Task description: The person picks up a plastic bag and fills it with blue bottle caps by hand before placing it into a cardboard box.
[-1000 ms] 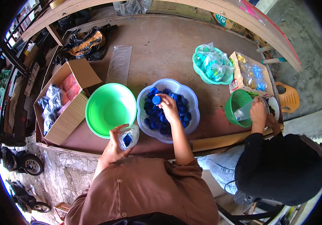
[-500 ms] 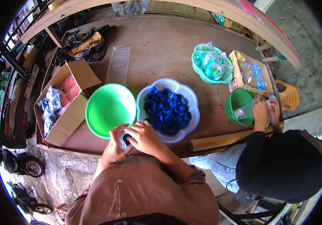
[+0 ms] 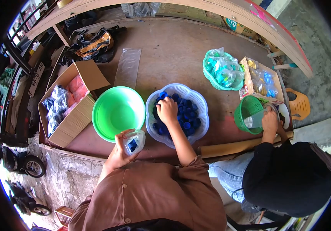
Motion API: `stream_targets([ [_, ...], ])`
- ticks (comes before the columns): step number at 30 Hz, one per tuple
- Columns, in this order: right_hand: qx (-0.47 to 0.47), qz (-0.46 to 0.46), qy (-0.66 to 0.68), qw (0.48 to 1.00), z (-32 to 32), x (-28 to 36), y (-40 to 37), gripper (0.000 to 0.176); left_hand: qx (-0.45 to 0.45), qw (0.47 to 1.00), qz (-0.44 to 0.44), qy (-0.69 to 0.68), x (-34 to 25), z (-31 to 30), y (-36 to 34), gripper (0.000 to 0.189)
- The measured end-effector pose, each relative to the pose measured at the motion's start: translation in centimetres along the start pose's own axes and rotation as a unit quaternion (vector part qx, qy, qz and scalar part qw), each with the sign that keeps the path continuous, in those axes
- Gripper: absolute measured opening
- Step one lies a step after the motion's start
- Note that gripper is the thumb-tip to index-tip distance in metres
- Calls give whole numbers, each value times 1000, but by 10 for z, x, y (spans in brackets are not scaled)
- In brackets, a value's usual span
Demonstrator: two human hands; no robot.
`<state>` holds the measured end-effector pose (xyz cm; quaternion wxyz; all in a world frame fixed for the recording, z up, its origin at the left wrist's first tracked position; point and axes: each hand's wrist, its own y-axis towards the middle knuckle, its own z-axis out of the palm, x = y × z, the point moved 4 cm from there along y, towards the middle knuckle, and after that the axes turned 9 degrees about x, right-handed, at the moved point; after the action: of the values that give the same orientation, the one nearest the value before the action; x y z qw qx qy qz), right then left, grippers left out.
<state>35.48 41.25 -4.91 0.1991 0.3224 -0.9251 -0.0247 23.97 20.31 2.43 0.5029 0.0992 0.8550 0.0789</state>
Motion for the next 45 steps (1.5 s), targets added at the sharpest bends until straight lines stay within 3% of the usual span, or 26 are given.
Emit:
stream_targets([
  [2,-44,-1,176,983,1,-13,-2,15,-10,1000,-7,-7,3,0,-2,64],
  [3,1,69,356,932,10,-25,-4,18,-11,1000,-8,-8,2,-1,-2,64],
  [4,45,136,520,842,20,-35,-9,20,-6,1000,-16,-7,2,-1,-1,65],
  [5,82,166,589,786,2,-29,-15,23,0,1000,-24,-6,2,-1,-1,65],
  [8,89,231,733,634,-9,-27,-29,17,13,1000,-19,-13,7,3,1,66],
  [9,87,231,733,634,-11,-28,-32,17,15,1000,-18,-13,6,4,2,66],
  [11,77,239,795,552,-13,-24,-37,13,12,1000,-10,-16,3,4,4,66],
  [12,76,239,796,551,-16,-20,-39,13,13,1000,-10,-15,4,5,3,66],
  [14,4,235,831,504,-25,-11,-45,11,16,1000,11,-25,6,6,3,65],
  [15,-46,209,821,530,-31,-5,-50,10,16,1000,10,-24,6,5,3,65],
  [18,-233,67,565,789,-72,39,-74,10,16,1000,5,-21,5,5,3,65],
  [20,-246,-101,379,886,-94,79,-85,10,12,1000,5,-3,4,5,3,65],
  [22,-79,-221,244,941,-94,107,-89,9,21,1000,-6,13,5,5,2,65],
  [24,10,-270,202,941,-77,113,-92,10,27,999,-18,32,7,6,1,65],
  [26,-40,-247,263,932,-81,98,-82,11,13,1000,-9,9,9,6,0,65],
  [28,-75,-123,325,935,-62,61,-62,11,0,1000,5,-12,8,6,0,65],
  [30,-130,-34,264,955,-46,27,-37,13,-4,1000,-5,-8,8,6,1,64],
  [32,-96,48,133,985,-30,3,-16,18,1,1000,-2,-6,7,5,1,64],
  [38,-30,61,14,998,6,-3,18,19,7,1000,2,-8,9,3,1,64],
  [40,-45,78,106,990,5,-7,13,17,8,1000,-7,-7,11,3,-1,64],
  [42,-78,85,292,949,4,-15,3,18,-10,1000,-8,-20,13,2,-3,64],
  [43,-49,104,447,887,9,-21,-5,18,-10,1000,-10,-22,13,2,-3,64],
  [44,42,137,590,795,3,-19,-13,18,-5,1000,-11,-24,12,3,-2,64],
  [45,68,139,657,738,-2,-19,-20,17,1,1000,-10,-26,12,3,0,64],
])
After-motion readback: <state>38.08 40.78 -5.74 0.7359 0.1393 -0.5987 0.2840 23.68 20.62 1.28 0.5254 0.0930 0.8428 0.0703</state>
